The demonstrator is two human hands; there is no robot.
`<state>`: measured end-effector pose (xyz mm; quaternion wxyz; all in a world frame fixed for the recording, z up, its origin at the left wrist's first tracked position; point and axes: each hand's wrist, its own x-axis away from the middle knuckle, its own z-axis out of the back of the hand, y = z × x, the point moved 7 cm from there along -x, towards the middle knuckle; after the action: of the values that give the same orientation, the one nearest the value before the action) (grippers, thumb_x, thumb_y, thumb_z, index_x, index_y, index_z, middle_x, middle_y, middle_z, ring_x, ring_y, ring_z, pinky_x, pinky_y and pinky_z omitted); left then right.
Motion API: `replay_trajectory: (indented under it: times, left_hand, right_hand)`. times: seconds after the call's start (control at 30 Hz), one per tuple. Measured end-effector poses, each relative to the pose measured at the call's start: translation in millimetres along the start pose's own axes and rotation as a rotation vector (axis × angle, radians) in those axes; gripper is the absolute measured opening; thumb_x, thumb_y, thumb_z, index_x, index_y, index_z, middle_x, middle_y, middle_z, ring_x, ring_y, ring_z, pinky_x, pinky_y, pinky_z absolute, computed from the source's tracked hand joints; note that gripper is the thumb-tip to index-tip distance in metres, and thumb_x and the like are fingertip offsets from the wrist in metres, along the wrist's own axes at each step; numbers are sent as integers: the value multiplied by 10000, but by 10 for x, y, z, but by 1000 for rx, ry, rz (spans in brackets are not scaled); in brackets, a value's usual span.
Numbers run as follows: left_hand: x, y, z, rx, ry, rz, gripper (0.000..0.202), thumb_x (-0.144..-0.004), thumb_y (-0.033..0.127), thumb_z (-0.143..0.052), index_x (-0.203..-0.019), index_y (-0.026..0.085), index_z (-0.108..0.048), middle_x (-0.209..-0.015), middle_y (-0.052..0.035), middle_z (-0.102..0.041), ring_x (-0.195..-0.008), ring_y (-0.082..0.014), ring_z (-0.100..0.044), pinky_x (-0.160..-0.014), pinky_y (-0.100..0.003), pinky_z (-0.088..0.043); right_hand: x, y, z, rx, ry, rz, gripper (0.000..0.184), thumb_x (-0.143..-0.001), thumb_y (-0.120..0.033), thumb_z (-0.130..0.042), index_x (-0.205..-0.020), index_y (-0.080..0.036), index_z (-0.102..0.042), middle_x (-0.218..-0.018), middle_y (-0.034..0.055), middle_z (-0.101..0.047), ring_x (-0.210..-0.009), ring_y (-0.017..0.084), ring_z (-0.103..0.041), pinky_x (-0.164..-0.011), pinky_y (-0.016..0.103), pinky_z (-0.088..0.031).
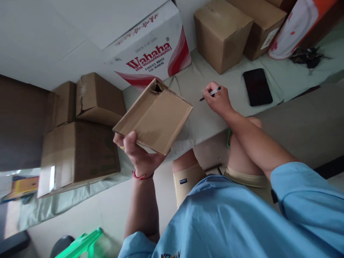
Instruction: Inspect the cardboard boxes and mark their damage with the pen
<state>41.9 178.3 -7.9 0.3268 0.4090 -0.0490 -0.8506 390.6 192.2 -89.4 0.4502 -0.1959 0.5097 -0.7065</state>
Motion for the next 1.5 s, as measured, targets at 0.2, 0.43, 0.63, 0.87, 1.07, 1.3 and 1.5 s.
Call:
replay_trajectory:
  times: [0.2, 0.43, 0.63, 0.87, 1.07, 1.3, 1.5]
  left_hand:
    - [60, 529, 91, -120, -43, -210, 1030, -620, 243, -990, -1484, 380, -448, -1669, -163, -334, -1525, -474, -427, -1160, -672, -475]
    - [53, 787, 112, -152, -121, -112, 947, -650, 169, -997, -1430, 352, -493, -1706, -165, -314, -1589, -468, -378, -1207, -704, -453]
    - [-35, 898, 23, -158, -188, -209, 851, -677, 89, -942, -1379, 331, -527, -1695, -169, -298, -1570, -469, -402, -1202, -737, -450]
    - [0, 860, 49, -141, -175, -174, 863, -671, 76, -948, -1379, 340, -531, -1691, -161, -301, -1565, -464, -405, -1165, -705, -495]
    - [41, 877, 20, -150, -203, -201, 842, -681, 56, -929, -1366, 325, -520, -1744, -152, -252, -1594, -471, -360, -1196, -712, -459]
    - [58, 840, 66, -123, -189, -199, 816, -663, 31, -919, -1328, 311, -538, -1754, -143, -258, -1586, -465, -366, -1228, -740, -417]
    - [67, 809, 82, -115, -180, -209, 787, -657, 47, -925, -1298, 304, -547, -1760, -134, -267, -1573, -467, -381, -1231, -765, -403]
  right_hand:
    - [13, 34, -7, -739, -70, -211, 322, -992, -583, -603, -931, -269, -566, -703, -18, -595, -555, 140, -454, -487, 280, -327]
    - [491, -568, -58, -1110, -301, -143, 333, -905, -500, -782, -927, -274, -539, -617, -79, -526, -496, 102, -396, -428, 226, -303]
    - [704, -835, -83, -1021, -240, -32, 223, -897, -425, -769, -925, -274, -608, -650, -53, -561, -543, 114, -434, -487, 245, -371]
    - [702, -766, -172, -1026, -192, -5, 161, -884, -361, -722, -835, -271, -597, -579, -63, -476, -543, 125, -444, -517, 259, -374]
    - [720, -835, -235, -1035, -239, 50, 194, -886, -400, -749, -877, -258, -617, -619, -63, -554, -570, 115, -497, -549, 243, -415]
    - [714, -893, -249, -1039, -256, 115, 120, -908, -319, -691, -914, -228, -612, -638, -55, -587, -597, 101, -517, -529, 206, -375]
    - [733, -918, -246, -996, -261, 128, 140, -957, -340, -697, -932, -222, -626, -675, -36, -629, -629, 105, -542, -539, 206, -376]
